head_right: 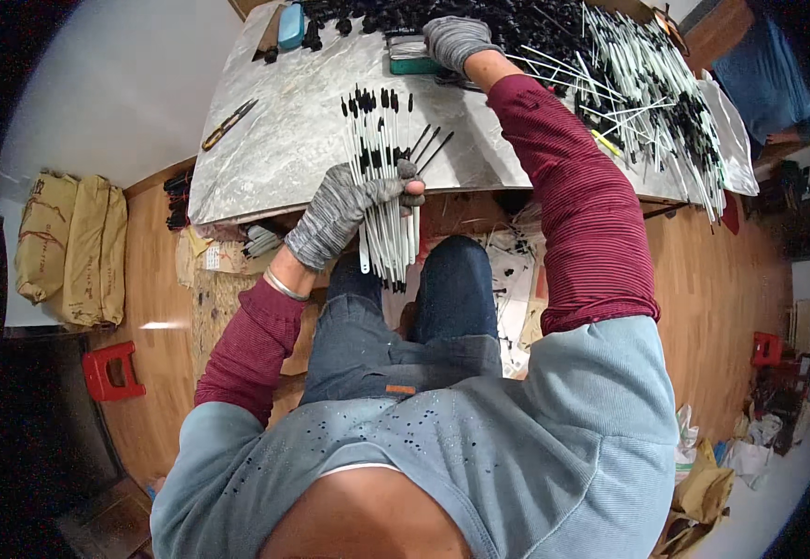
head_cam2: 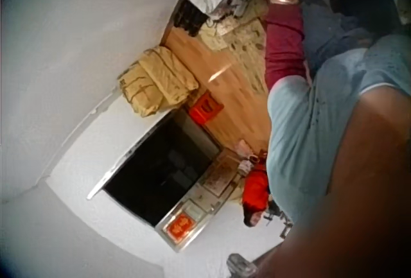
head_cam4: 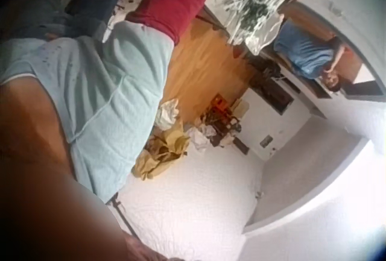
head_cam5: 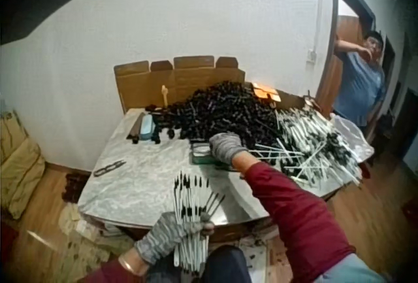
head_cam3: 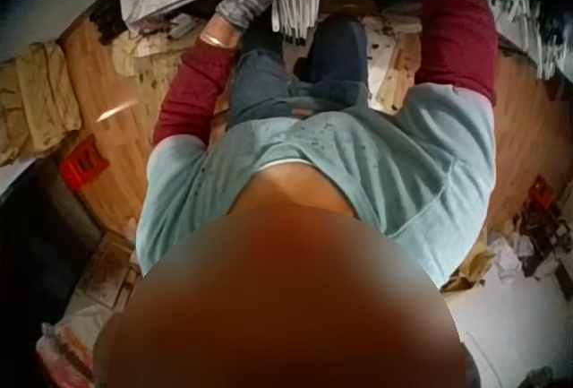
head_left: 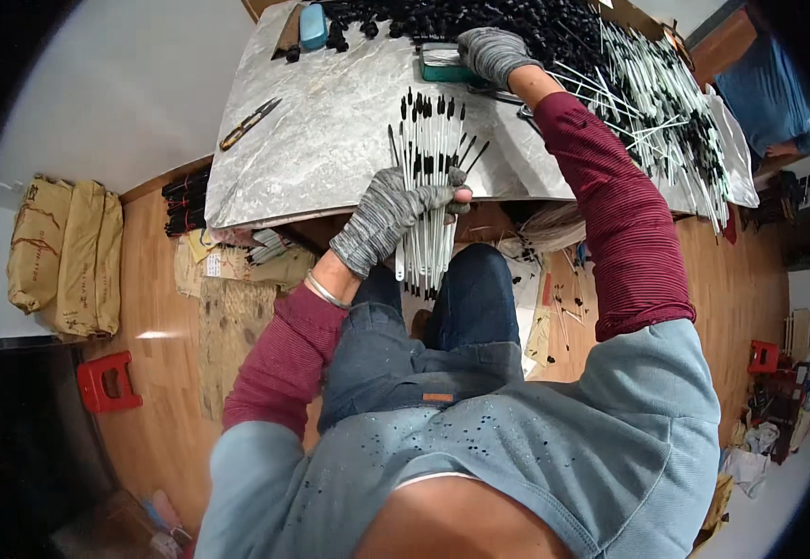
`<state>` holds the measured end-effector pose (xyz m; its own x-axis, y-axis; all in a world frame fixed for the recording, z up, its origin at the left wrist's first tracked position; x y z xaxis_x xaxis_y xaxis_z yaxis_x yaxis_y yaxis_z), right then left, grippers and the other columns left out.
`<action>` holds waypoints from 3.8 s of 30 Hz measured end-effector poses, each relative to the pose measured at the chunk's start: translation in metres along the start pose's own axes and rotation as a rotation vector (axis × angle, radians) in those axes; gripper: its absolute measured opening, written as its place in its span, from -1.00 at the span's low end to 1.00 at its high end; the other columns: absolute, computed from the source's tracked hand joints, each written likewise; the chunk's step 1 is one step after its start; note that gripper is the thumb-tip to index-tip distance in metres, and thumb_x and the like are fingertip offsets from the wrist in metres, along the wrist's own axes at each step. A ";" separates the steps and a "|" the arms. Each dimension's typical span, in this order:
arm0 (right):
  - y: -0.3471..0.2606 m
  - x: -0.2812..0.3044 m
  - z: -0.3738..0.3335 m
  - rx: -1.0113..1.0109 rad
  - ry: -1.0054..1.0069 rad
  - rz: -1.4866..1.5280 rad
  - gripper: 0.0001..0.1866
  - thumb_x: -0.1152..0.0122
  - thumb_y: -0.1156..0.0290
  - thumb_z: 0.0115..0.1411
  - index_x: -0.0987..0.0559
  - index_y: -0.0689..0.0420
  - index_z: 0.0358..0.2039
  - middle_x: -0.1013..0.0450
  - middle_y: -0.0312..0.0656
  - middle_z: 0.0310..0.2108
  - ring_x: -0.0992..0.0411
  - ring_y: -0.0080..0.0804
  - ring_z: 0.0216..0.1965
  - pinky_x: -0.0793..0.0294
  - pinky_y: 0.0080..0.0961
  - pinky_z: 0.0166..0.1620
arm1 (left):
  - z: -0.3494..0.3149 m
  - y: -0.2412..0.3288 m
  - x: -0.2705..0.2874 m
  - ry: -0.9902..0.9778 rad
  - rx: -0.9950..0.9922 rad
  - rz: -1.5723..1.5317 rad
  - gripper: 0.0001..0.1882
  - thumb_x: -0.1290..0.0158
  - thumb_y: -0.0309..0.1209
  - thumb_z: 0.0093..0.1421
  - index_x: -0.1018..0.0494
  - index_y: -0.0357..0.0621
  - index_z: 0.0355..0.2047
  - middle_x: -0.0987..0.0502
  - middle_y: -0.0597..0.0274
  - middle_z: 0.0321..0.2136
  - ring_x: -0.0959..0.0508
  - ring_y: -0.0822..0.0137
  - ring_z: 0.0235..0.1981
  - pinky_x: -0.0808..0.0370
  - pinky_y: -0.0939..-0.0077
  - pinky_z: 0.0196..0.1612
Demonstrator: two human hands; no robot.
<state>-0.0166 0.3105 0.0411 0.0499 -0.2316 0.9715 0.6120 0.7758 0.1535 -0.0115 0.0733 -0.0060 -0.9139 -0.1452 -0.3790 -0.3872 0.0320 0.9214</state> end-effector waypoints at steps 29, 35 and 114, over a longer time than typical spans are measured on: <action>-0.063 0.099 -0.155 0.331 0.151 1.038 -0.76 -0.15 0.31 -0.06 -0.49 0.18 -0.40 -0.42 -0.21 -0.49 -0.38 -0.48 -0.40 -0.34 -0.59 -0.28 | -0.003 -0.011 -0.015 -0.056 -0.161 0.581 -0.81 0.02 -0.39 0.01 -0.46 -0.16 -0.35 -0.50 0.23 -0.42 -0.48 0.43 -0.37 -0.37 0.63 -0.30; -0.059 0.105 -0.161 0.330 0.172 1.052 -0.78 -0.14 0.32 -0.07 -0.49 0.18 -0.42 -0.39 -0.21 -0.47 -0.37 -0.47 -0.40 -0.33 -0.56 -0.29 | -0.007 -0.001 -0.020 -0.043 -0.351 0.779 -0.78 0.02 -0.35 0.01 -0.44 -0.16 -0.34 -0.49 0.14 -0.47 -0.49 0.31 -0.43 -0.39 0.52 -0.37; 0.152 0.087 -0.365 -0.987 1.112 1.966 -0.86 0.07 0.30 0.11 -0.33 0.05 -0.52 -0.19 -0.45 -0.74 -0.01 -0.75 -0.81 0.02 -0.81 -0.76 | 0.013 0.086 -0.015 -0.125 -0.257 -0.404 -0.80 0.04 -0.48 0.02 -0.31 -0.22 -0.30 -0.43 0.08 -0.34 -0.46 0.15 -0.29 -0.47 0.33 -0.28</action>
<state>0.3686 0.1943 0.0830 0.7559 -0.2470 -0.6064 -0.6039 0.0946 -0.7914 -0.0325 0.0910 0.0785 -0.7103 0.0246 -0.7034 -0.6857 -0.2497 0.6837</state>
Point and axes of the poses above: each hand's wrist, its own z-axis towards the middle knuckle, its own x-axis out of the back of the hand, y = z × x, the point moved 7 cm from there along z, towards the middle knuckle
